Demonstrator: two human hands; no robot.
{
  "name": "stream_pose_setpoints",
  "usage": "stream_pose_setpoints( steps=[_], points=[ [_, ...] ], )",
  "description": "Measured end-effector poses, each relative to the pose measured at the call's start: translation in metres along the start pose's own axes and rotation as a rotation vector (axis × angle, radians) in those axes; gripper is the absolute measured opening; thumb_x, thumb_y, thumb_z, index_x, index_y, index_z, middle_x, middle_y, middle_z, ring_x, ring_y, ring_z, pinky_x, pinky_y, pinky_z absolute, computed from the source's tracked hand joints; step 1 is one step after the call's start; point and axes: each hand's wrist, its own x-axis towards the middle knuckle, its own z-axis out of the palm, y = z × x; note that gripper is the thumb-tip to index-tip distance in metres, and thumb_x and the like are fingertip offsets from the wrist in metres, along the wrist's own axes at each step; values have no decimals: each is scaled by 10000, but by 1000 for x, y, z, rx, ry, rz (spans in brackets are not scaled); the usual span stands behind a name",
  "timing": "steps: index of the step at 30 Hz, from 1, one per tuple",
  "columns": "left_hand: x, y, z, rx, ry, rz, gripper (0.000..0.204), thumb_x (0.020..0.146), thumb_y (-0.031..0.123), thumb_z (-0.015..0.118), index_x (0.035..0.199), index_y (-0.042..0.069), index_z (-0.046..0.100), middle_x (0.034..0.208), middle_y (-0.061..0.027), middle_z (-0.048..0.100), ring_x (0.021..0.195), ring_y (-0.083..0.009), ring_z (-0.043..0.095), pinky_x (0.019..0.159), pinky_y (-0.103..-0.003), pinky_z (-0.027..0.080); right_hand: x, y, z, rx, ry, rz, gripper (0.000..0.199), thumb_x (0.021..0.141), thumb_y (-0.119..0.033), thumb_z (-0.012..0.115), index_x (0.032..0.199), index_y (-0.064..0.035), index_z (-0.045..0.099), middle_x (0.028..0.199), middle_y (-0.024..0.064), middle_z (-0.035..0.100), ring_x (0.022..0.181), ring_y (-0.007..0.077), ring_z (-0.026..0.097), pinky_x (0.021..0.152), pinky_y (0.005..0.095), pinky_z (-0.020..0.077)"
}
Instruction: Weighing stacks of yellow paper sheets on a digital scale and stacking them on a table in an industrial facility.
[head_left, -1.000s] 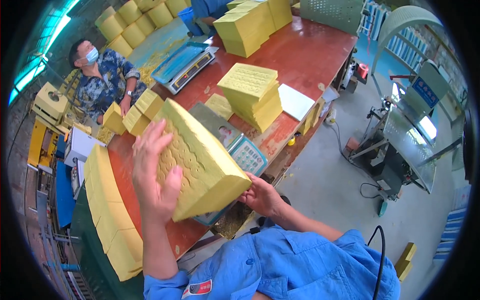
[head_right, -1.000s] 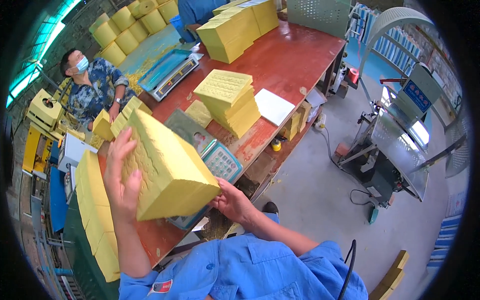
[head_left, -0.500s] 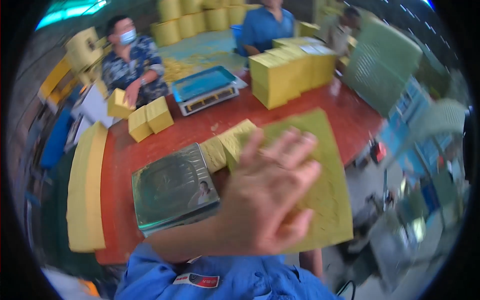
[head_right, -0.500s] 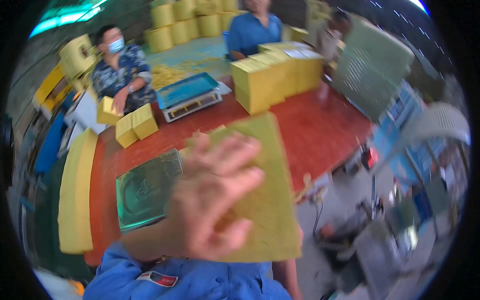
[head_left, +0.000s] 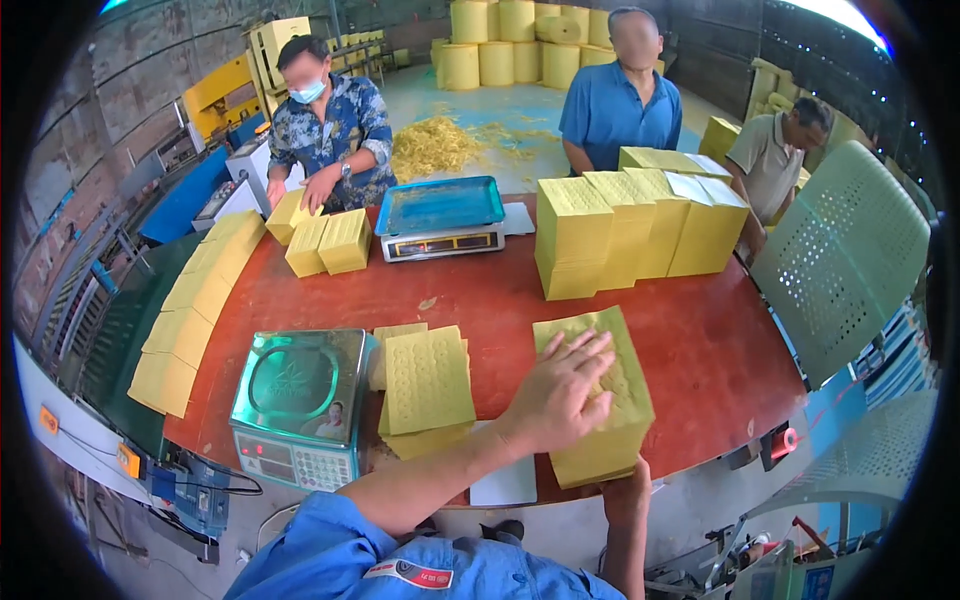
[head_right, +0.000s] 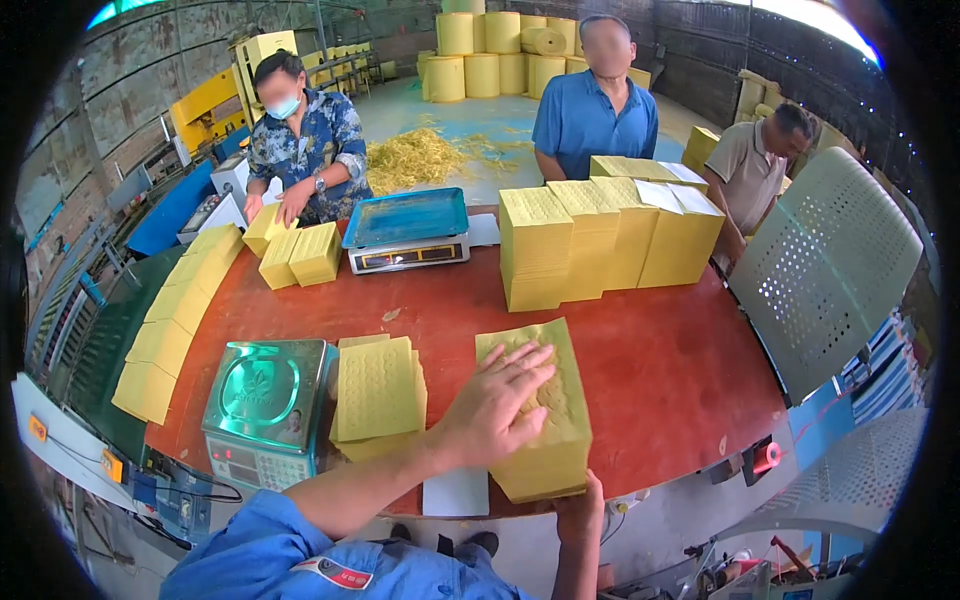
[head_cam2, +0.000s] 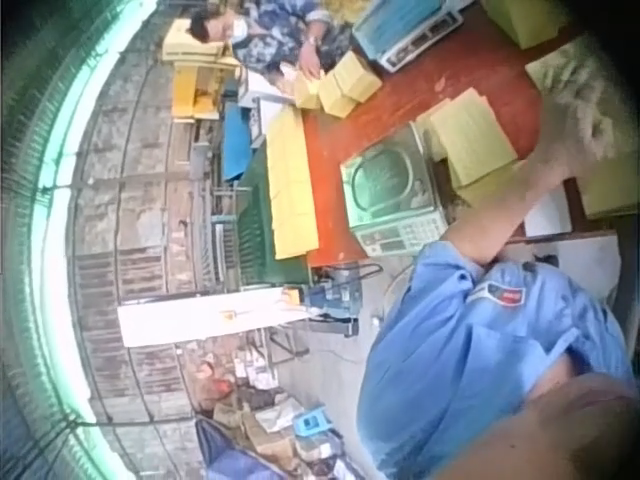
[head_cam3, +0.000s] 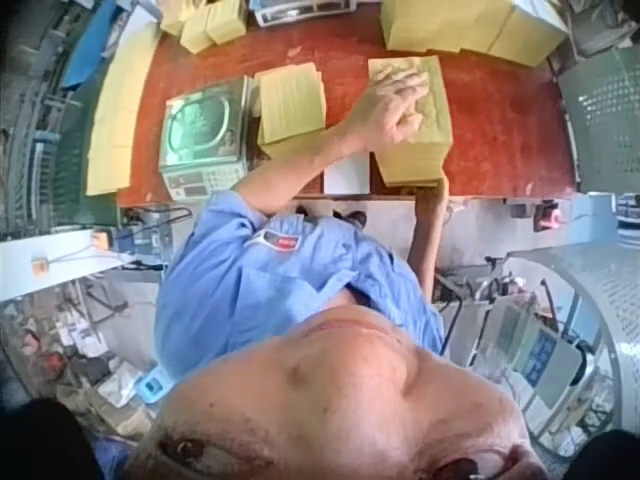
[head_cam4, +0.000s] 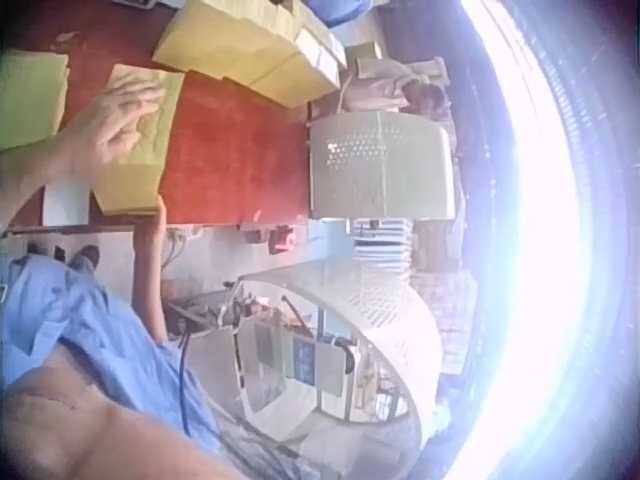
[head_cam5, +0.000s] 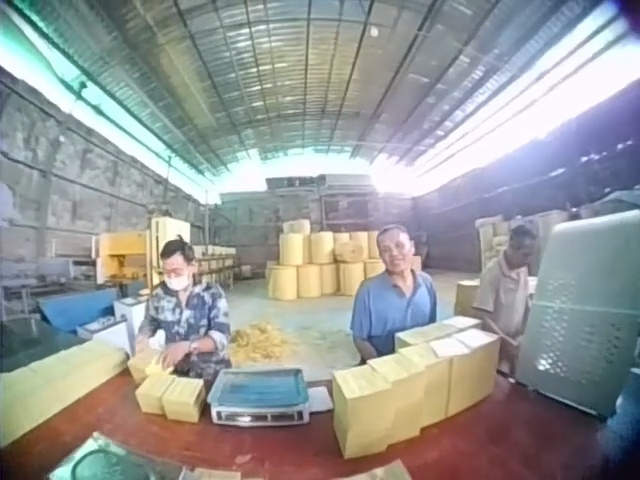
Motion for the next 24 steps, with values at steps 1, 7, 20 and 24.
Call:
stream_pose_setpoints(
  steps=[1, 7, 20, 24],
  points=[
    [1, -9, 7, 6, 1, -4, 526, 904, 255, 582, 1334, -38, 506, 1495, -217, 437, 1424, -381, 362, 1192, -528, 209, 8, 1, -15, -119, 4, 83, 372, 982, -276, 485, 1205, -6, 610, 1137, 122, 675, 1016, 236, 651, 854, 369, 541],
    [17, -4, 35, 70, 59, -55, 535, 927, 266, 539, 1351, -55, 477, 1485, -239, 434, 1405, -401, 376, 1180, -540, 229, 42, -32, 15, -118, 96, 41, 345, 968, -312, 475, 1092, -30, 630, 1055, 90, 673, 925, 219, 639, 773, 359, 528],
    [47, 9, 71, 312, 131, -77, 584, 882, 261, 552, 1339, -95, 477, 1443, -278, 454, 1376, -425, 392, 1160, -563, 240, 48, -31, 9, -1019, 313, -407, 441, 898, -103, 611, 1318, 5, 532, 1003, 149, 671, 842, 189, 660, 756, 326, 541],
    [43, 23, 81, 203, 183, -7, 598, 857, 284, 590, 1305, -102, 502, 1411, -282, 474, 1372, -422, 397, 1159, -576, 235, 6, -2, 1, -942, 423, -580, 354, 864, -46, 675, 1188, 30, 554, 1075, 133, 609, 1004, 208, 597, 856, 311, 495]
  ],
)
